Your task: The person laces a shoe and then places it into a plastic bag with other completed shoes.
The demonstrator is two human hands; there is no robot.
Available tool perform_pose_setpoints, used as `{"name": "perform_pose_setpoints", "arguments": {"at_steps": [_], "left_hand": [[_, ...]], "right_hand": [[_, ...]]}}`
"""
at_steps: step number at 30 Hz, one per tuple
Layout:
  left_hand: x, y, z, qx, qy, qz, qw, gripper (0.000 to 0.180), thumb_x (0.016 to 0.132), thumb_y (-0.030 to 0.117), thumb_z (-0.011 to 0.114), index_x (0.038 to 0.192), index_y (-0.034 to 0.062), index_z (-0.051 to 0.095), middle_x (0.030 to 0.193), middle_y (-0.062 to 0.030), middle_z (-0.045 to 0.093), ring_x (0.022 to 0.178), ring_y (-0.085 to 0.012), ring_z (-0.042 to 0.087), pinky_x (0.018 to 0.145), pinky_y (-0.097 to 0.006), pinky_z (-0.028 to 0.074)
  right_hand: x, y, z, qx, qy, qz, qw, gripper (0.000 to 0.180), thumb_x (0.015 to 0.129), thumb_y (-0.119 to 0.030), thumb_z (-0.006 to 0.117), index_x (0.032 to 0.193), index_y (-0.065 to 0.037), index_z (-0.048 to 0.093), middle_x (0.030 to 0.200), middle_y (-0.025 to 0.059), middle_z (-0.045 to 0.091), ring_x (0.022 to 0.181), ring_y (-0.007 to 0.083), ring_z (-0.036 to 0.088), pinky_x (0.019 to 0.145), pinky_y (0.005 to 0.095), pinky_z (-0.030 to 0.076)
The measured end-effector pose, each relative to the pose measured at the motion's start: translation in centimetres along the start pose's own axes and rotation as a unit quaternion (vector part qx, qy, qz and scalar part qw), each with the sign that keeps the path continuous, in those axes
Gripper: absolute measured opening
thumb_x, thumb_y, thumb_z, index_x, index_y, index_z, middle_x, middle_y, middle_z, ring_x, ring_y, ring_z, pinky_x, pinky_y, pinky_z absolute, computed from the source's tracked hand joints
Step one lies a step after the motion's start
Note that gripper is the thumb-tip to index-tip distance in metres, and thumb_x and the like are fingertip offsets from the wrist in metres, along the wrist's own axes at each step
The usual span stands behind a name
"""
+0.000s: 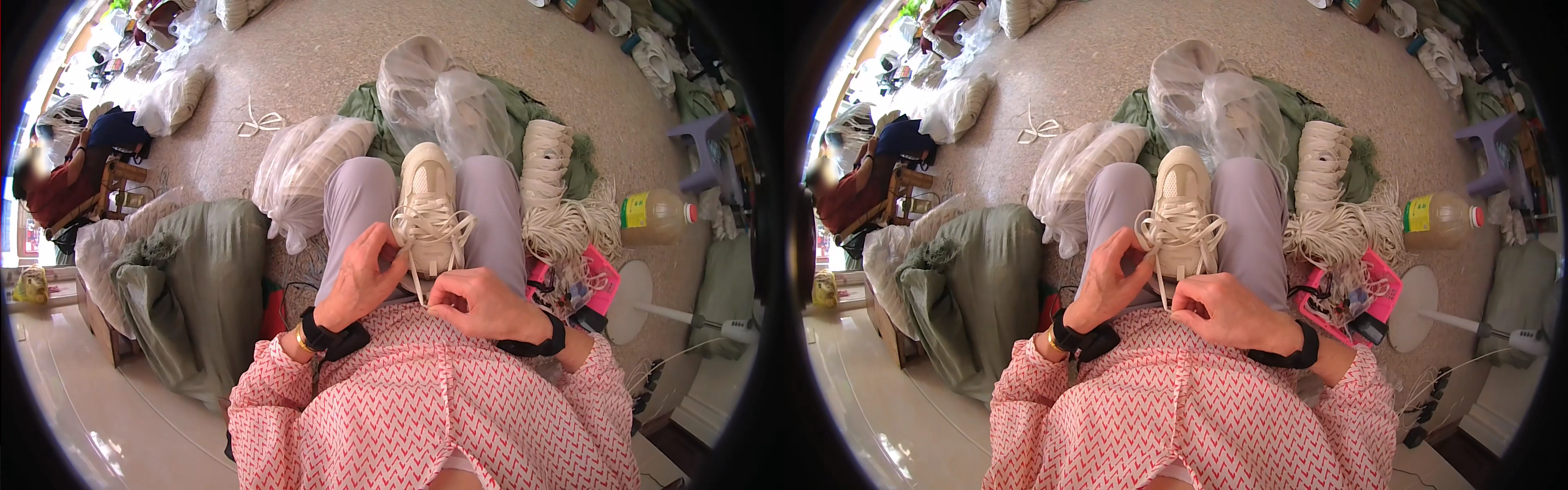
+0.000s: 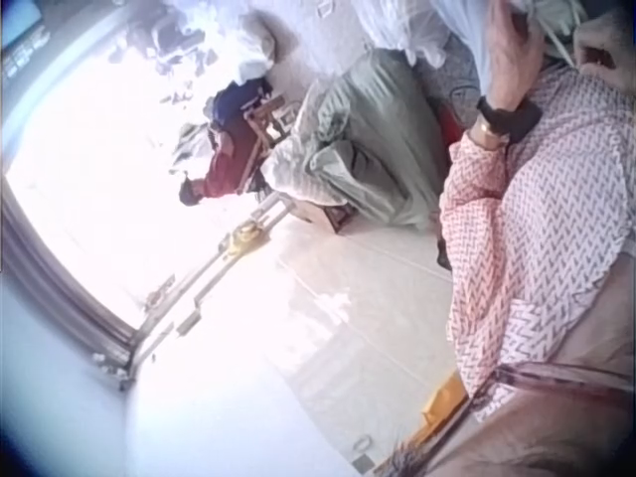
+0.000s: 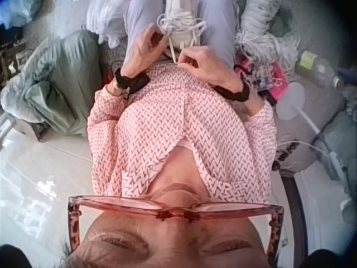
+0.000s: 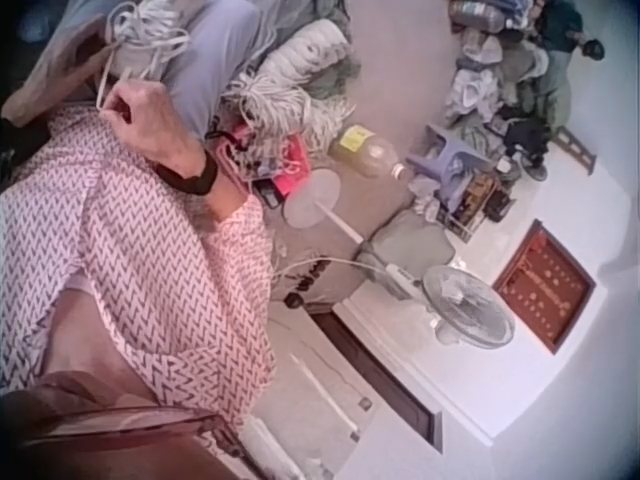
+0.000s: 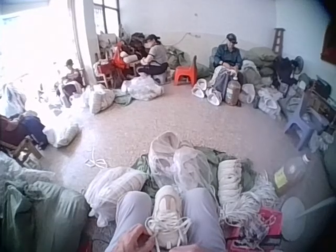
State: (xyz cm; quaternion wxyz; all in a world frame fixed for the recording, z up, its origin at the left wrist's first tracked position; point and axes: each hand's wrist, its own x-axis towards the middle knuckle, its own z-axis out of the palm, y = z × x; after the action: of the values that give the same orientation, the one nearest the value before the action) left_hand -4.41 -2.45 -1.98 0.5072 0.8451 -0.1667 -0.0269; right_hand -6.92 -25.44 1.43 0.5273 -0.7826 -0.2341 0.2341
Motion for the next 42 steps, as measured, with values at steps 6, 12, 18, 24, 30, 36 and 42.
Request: {"name": "perform_pose_setpoints", "arguments": {"at_steps": [6, 12, 18, 24, 30, 36, 42], "left_hand": [[0.0, 0.0, 0.1, -0.015, 0.006, -0.011, 1.000, 0.017, 0.087, 0.001, 0.071, 0.097, -0.0020, 0.057, 0.083, -0.0144, 0.061, 0.070, -0.0271, 0.062, 0.063, -0.036, 0.048], [0.0, 0.1, 0.1, -0.004, 0.010, -0.013, 1.000, 0.016, 0.089, 0.003, 0.071, 0.098, -0.0020, 0.059, 0.082, -0.0137, 0.060, 0.069, -0.0254, 0.060, 0.062, -0.035, 0.047], [0.3, -0.2, -0.3, -0.013, 0.006, -0.028, 1.000, 0.011, 0.096, 0.006, 0.067, 0.098, -0.0021, 0.059, 0.082, -0.0134, 0.060, 0.068, -0.0237, 0.057, 0.060, -0.034, 0.044], [0.2, -0.3, -0.1, -0.018, 0.005, -0.030, 0.999, 0.008, 0.096, 0.003, 0.064, 0.099, -0.0016, 0.059, 0.081, -0.0128, 0.059, 0.068, -0.0212, 0.056, 0.061, -0.033, 0.044], [0.1, -0.3, 0.0, -0.010, 0.006, -0.044, 0.999, 0.008, 0.096, 0.002, 0.064, 0.098, -0.0018, 0.058, 0.080, -0.0130, 0.059, 0.067, -0.0216, 0.056, 0.062, -0.033, 0.044], [0.0, -1.2, 0.3, 0.005, 0.015, -0.046, 0.999, 0.003, 0.100, -0.001, 0.057, 0.101, -0.0021, 0.054, 0.085, -0.0138, 0.065, 0.072, -0.0202, 0.067, 0.064, -0.031, 0.050], [0.9, -2.4, 0.2, -0.105, -0.005, -0.098, 0.990, 0.005, 0.105, -0.003, 0.047, 0.104, -0.0021, 0.052, 0.092, -0.0094, 0.070, 0.081, -0.0153, 0.071, 0.073, -0.029, 0.059]], "right_hand": [[-0.7, 0.4, 0.8, 0.022, -0.054, -0.018, 0.998, 0.012, 0.088, -0.009, 0.073, 0.088, 0.002, 0.066, 0.079, 0.0120, 0.066, 0.068, 0.0241, 0.065, 0.064, 0.0365, 0.052], [-0.8, 1.1, 0.7, 0.056, -0.008, -0.016, 0.998, 0.013, 0.089, -0.011, 0.078, 0.092, -0.001, 0.069, 0.080, 0.0048, 0.068, 0.066, 0.0112, 0.063, 0.060, 0.0276, 0.051], [-1.4, 1.7, -1.0, 0.102, 0.165, 0.083, 0.977, 0.017, 0.091, -0.012, 0.079, 0.098, -0.001, 0.068, 0.081, 0.0012, 0.068, 0.063, 0.0039, 0.062, 0.056, 0.0228, 0.048], [-0.3, 3.2, -2.2, 0.099, 0.275, 0.152, 0.944, 0.020, 0.096, -0.007, 0.072, 0.109, 0.006, 0.066, 0.095, 0.0095, 0.072, 0.062, 0.0104, 0.069, 0.054, 0.0248, 0.056], [0.4, 5.0, -1.9, 0.139, 0.230, 0.160, 0.950, 0.018, 0.101, -0.003, 0.065, 0.114, 0.008, 0.063, 0.091, 0.0111, 0.071, 0.065, 0.0148, 0.072, 0.053, 0.0267, 0.059], [0.4, 5.3, -1.8, 0.133, 0.245, 0.152, 0.948, 0.011, 0.105, -0.004, 0.058, 0.101, 0.006, 0.058, 0.080, 0.0098, 0.069, 0.061, 0.0151, 0.071, 0.051, 0.0270, 0.058], [1.2, 5.4, -2.4, 0.158, 0.253, 0.173, 0.939, 0.009, 0.105, -0.003, 0.055, 0.099, 0.003, 0.053, 0.076, 0.0082, 0.065, 0.060, 0.0166, 0.072, 0.049, 0.0283, 0.058]]}}
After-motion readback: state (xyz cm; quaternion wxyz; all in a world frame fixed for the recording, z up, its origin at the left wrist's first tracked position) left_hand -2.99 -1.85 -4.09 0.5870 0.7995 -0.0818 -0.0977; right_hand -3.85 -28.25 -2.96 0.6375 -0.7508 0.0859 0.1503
